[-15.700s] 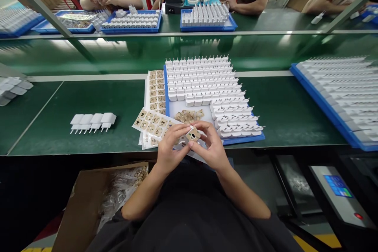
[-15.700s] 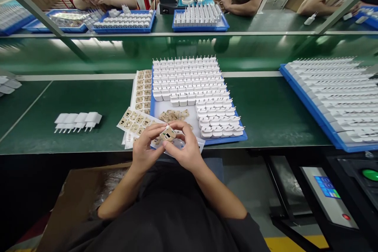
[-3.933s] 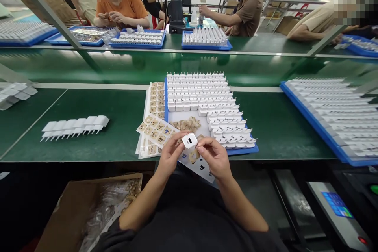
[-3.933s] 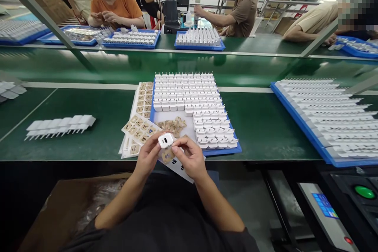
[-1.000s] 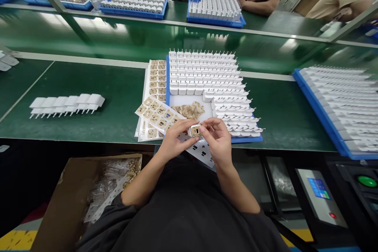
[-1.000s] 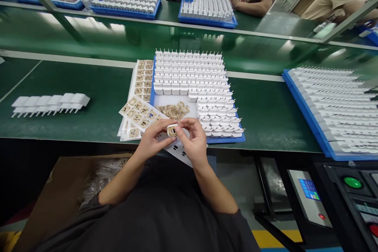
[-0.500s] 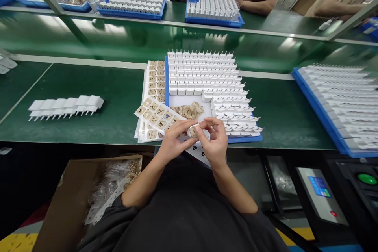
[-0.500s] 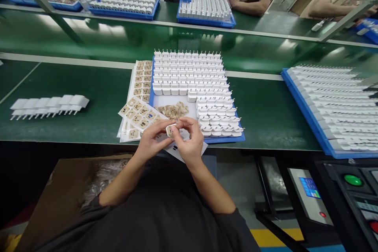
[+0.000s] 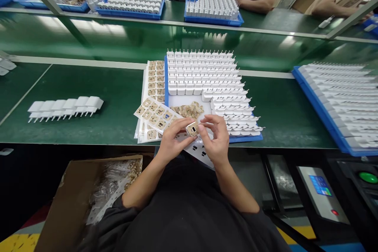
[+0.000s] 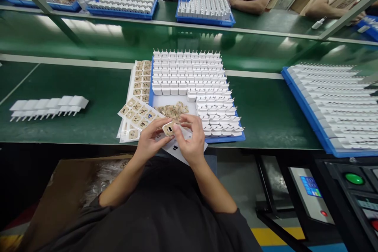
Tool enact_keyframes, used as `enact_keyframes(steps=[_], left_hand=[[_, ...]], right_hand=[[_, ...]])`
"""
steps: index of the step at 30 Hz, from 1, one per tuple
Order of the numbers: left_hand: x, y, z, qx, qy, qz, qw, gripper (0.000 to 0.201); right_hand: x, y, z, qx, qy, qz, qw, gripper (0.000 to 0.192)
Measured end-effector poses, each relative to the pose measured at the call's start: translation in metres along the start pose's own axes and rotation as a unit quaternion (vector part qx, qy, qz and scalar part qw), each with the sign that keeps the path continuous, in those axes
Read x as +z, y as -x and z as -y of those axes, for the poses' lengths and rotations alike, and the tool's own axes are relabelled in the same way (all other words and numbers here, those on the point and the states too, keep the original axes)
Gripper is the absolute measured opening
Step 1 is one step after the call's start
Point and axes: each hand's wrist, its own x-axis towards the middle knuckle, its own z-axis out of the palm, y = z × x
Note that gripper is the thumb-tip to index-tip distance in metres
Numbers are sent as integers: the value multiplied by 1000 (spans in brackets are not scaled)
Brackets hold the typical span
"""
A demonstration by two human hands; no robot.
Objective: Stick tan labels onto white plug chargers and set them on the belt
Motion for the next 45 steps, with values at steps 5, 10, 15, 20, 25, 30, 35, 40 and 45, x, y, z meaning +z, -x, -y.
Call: enact_keyframes(steps=[5, 10, 15, 20, 25, 30, 35, 40, 45], left_hand=[[3, 1, 3, 33, -4, -12, 999, 35], [5, -1, 4, 121, -58, -39, 990, 35], [6, -1, 5, 134, -57, -50, 988, 42], [7, -1, 4, 160, -107, -60, 980, 38], [6, 0, 6, 168, -106, -60, 978, 40], [5, 3, 9, 65, 0, -60, 996, 41], [6, 4, 8, 32, 61, -67, 995, 43], [5, 6, 10, 15, 61, -57, 996, 38], [5, 7, 12, 19, 64, -44, 997, 38]], right_hand=[[6, 6, 2, 73, -74, 94, 990, 33], [16, 6, -1, 98, -164, 47, 980, 12], [16, 4, -1, 110, -213, 44, 970, 5], [17, 5, -1, 118, -198, 26, 973, 6], [17, 3, -1, 107, -212, 14, 971, 4], [11, 5, -6, 130, -212, 52, 967, 15], [6, 10, -8, 138, -234, 83, 959, 20], [7, 8, -5, 94, -191, 101, 972, 25], [11, 8, -7, 40, -112, 90, 989, 32]])
